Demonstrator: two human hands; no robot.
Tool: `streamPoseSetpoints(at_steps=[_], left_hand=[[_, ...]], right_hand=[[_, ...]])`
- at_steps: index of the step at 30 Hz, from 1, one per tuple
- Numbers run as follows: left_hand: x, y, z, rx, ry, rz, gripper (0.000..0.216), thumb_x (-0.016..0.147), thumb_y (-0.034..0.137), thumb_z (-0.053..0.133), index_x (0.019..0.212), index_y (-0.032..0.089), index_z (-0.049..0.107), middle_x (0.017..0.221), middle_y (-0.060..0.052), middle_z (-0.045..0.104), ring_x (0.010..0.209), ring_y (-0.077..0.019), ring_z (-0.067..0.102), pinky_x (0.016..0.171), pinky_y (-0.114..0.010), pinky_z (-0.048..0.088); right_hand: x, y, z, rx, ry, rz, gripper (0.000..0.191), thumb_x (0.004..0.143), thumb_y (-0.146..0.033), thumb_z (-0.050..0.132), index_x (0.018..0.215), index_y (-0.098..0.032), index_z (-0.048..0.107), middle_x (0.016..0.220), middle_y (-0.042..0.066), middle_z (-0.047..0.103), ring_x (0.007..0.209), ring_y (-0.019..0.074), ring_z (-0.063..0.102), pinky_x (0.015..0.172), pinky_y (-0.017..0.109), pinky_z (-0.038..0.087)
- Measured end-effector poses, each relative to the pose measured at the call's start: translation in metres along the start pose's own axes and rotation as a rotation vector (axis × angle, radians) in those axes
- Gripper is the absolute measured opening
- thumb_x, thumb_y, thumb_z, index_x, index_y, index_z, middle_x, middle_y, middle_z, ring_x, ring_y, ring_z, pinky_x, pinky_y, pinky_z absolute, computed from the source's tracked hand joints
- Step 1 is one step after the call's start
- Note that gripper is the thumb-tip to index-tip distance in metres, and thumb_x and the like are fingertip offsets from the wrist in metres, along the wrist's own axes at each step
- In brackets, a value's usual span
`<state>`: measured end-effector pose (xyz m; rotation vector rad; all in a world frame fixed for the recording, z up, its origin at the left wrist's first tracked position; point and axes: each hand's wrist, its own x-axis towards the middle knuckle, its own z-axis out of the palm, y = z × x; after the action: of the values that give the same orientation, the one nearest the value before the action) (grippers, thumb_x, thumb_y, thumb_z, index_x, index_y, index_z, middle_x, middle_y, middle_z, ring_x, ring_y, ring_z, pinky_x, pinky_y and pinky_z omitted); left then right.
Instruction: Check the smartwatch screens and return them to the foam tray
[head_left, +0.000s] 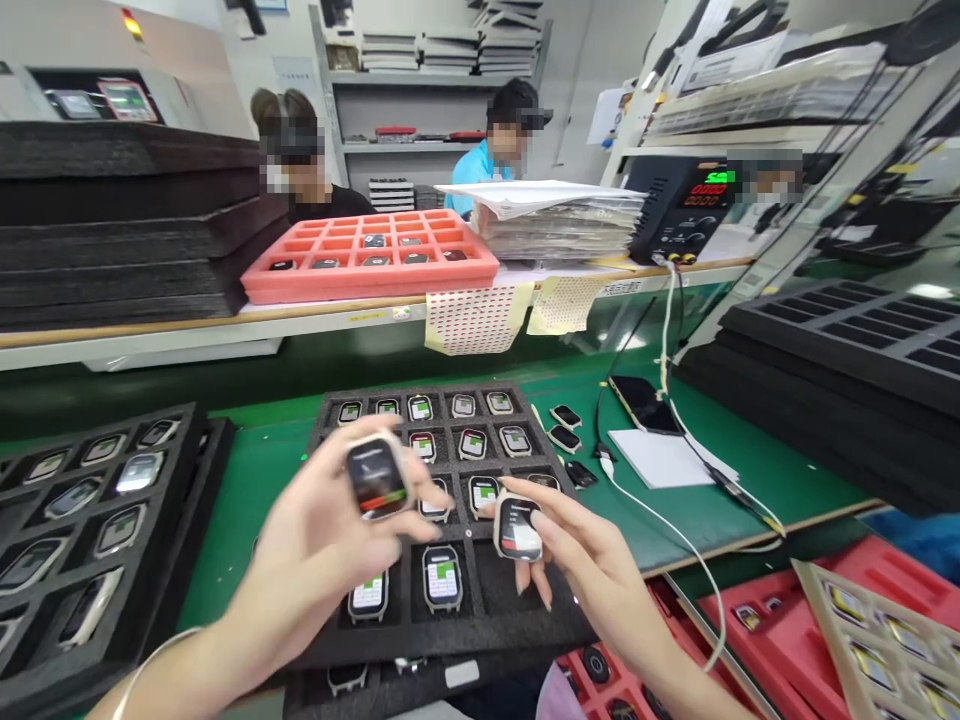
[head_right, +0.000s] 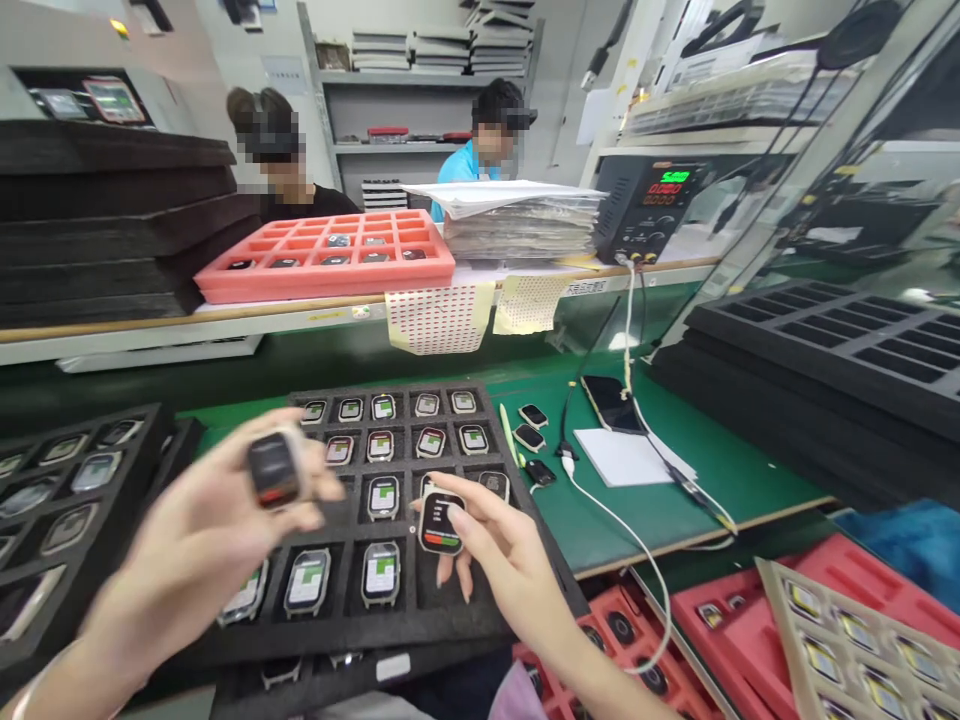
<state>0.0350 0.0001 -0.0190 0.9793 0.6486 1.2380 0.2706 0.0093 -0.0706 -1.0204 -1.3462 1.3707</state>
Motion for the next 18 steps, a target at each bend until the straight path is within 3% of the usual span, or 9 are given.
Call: streamPoseSetpoints(at_steps=[5,11,18], left_hand=[[0.033,-0.026,0.004,0.014,-0.075,-0.069,0.049,0.078,0.015,0.07,0.122,0.018,0.05,0.089,-0.006,0.063,0.082,-0.0203,0.064,0.073,-0.033,0.055],[0.031,-0.035,-0.003,-0.024,-0.176,-0.047,0.05,0.079,0.014,0.066,0.126,0.019,0.048,0.1,-0.009,0.063,0.096,-0.0241,0.062,0.085,-0.039,0.053],[0.029,-0.035,0.0,0.029,-0.138,-0.06,0.052,0.082,0.017,0.067,0.129,0.019,0.046,0.098,-0.009,0.064,0.09,-0.0222,0.064,0.081,-0.037,0.055]], right_hand=[[0.001,0.004,-0.005,0.004,0.015,-0.005,0.039,0.09,-0.038,0.055,0.123,-0.017,0.058,0.072,0.007,0.069,0.049,0.015,0.06,0.039,0.023,0.046],[0.0,0.005,-0.01,-0.032,0.003,0.003,0.041,0.092,-0.039,0.053,0.125,-0.016,0.055,0.069,0.007,0.069,0.048,0.0153,0.058,0.041,0.025,0.046],[0.0,0.005,-0.008,-0.025,-0.005,0.007,0.04,0.092,-0.04,0.054,0.125,-0.017,0.055,0.065,0.005,0.068,0.049,0.0163,0.059,0.041,0.025,0.045]])
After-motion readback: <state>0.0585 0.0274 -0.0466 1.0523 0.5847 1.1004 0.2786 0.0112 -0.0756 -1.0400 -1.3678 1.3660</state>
